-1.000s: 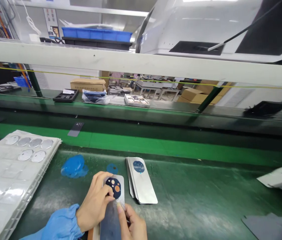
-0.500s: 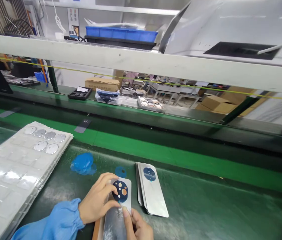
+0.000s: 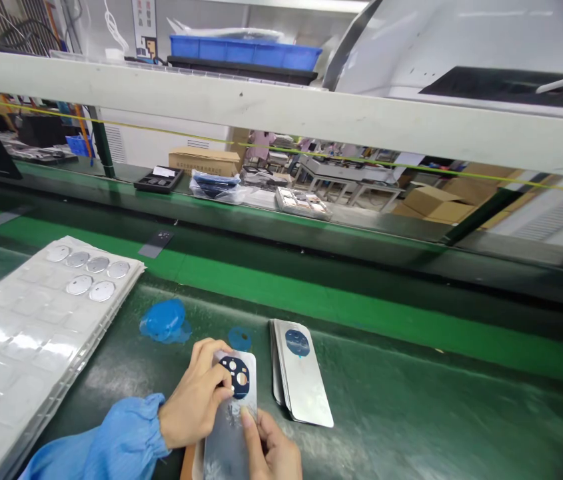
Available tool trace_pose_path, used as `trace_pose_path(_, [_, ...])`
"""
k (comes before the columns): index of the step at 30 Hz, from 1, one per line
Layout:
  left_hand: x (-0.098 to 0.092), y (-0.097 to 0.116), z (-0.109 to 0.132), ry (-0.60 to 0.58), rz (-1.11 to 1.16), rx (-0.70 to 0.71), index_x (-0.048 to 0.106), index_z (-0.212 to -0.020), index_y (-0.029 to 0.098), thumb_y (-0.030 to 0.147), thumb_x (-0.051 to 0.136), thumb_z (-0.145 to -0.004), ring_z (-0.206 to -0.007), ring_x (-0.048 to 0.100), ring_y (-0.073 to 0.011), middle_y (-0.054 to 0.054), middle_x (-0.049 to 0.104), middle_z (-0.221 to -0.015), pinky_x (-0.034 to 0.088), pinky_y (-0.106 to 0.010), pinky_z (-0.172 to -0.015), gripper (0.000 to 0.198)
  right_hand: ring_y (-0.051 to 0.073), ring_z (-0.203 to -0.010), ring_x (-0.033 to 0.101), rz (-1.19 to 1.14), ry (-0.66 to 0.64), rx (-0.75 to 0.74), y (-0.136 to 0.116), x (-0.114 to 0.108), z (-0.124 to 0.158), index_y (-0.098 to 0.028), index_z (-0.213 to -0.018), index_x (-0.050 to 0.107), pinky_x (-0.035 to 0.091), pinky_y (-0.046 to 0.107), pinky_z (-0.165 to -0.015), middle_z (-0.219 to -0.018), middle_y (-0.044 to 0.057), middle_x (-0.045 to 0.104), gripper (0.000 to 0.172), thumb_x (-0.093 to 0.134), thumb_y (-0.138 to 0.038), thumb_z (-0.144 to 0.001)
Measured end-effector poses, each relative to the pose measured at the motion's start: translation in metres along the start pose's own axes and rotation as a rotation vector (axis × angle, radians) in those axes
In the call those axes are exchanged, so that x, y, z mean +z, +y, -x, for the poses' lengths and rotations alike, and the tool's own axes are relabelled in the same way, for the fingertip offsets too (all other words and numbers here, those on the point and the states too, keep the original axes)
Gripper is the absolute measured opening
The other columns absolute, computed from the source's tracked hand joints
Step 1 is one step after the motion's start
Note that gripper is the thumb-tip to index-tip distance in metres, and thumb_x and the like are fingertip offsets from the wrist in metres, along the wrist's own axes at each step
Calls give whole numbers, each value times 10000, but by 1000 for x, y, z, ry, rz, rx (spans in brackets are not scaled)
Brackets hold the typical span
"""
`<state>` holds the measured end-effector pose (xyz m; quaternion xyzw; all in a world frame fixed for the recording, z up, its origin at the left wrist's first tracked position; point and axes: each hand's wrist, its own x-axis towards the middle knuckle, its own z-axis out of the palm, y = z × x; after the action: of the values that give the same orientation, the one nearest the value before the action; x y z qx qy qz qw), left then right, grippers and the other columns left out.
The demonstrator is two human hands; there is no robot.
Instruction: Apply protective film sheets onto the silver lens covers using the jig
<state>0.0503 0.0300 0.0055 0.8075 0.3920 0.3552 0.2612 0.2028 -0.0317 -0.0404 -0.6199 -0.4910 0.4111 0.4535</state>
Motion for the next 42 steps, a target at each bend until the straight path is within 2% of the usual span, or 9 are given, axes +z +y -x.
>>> trace_pose_path(7, [-2, -3, 1, 17, 119, -115, 481, -836, 196, 67, 477, -848, -1212, 368, -276, -96, 402, -1267, 387, -467, -1010, 129, 149, -556, 558, -67, -9, -15, -4, 4, -1, -152, -864, 692, 401, 205, -513, -611, 11, 634, 462, 521, -580, -875])
trace_pose_path(11, [-4, -4, 1, 11, 170, -166, 486, -815, 196, 97, 485, -861, -1199, 391, -270, -89, 417, -1236, 389, -459, -999, 109, 141, -531, 529, -91, -25, -8, -6, 6, -1, -148, -810, 677, 387, 204, -493, -574, 6, 601, 470, 522, -588, -871])
trace_pose_path(16, [-4, 1, 4, 51, 128, -192, 489, -822, 196, 83, 484, -856, -1189, 410, -259, -90, 443, -1204, 395, -451, -1003, 118, 132, -498, 490, -94, -28, -9, -5, 7, -1, -153, -792, 667, 380, 205, -476, -519, -14, 541, 478, 515, -600, -870])
trace_pose_path(18, [-5, 3, 5, 37, 74, -163, 491, -808, 194, 90, 499, -862, -1199, 411, -259, -91, 455, -1216, 408, -436, -999, 117, 126, -474, 473, -58, 2, -40, -4, 8, -1, -165, -740, 651, 375, 204, -463, -502, -17, 525, 480, 512, -607, -868])
trace_pose_path(21, [-7, 2, 5, -7, -29, -42, 490, -789, 191, 106, 526, -868, -1225, 410, -264, -93, 481, -1239, 419, -418, -1000, 121, 113, -430, 435, 11, 36, -91, -3, 8, -1, -181, -669, 616, 362, 203, -438, -477, -21, 501, 494, 500, -618, -869])
trace_pose_path(27, [-13, -7, -1, -61, -228, 166, 528, -936, 186, 228, 594, -894, -1210, 462, -272, -121, 543, -1214, 464, -413, -988, 89, 110, -411, 431, 61, 76, -124, -3, 8, 1, -187, -658, 606, 358, 205, -429, -481, -12, 523, 506, 477, -623, -880])
trace_pose_path(32, [-18, -2, -6, -87, -412, 302, 556, -911, 165, 158, 539, -873, -1190, 493, -299, -133, 577, -1197, 458, -473, -1000, 42, 136, -427, 497, 118, 65, -122, -4, 7, 3, -216, -649, 551, 365, 227, -472, -479, -18, 508, 454, 454, -577, -906])
trace_pose_path(37, [-18, 6, -8, -140, -435, 320, 572, -920, 158, 97, 490, -855, -1268, 431, -303, -146, 556, -1268, 389, -513, -1076, 121, 167, -474, 568, 191, 71, -134, -4, 8, 5, -218, -716, 608, 345, 252, -479, -523, 8, 579, 437, 422, -550, -931])
trace_pose_path(42, [-18, 6, -8, -112, -280, 242, 541, -882, 159, 25, 466, -816, -1214, 418, -281, -145, 512, -1268, 424, -475, -1034, 167, 144, -442, 512, 120, 55, -129, -5, 7, 4, -209, -683, 602, 350, 240, -469, -513, 2, 563, 452, 446, -564, -915])
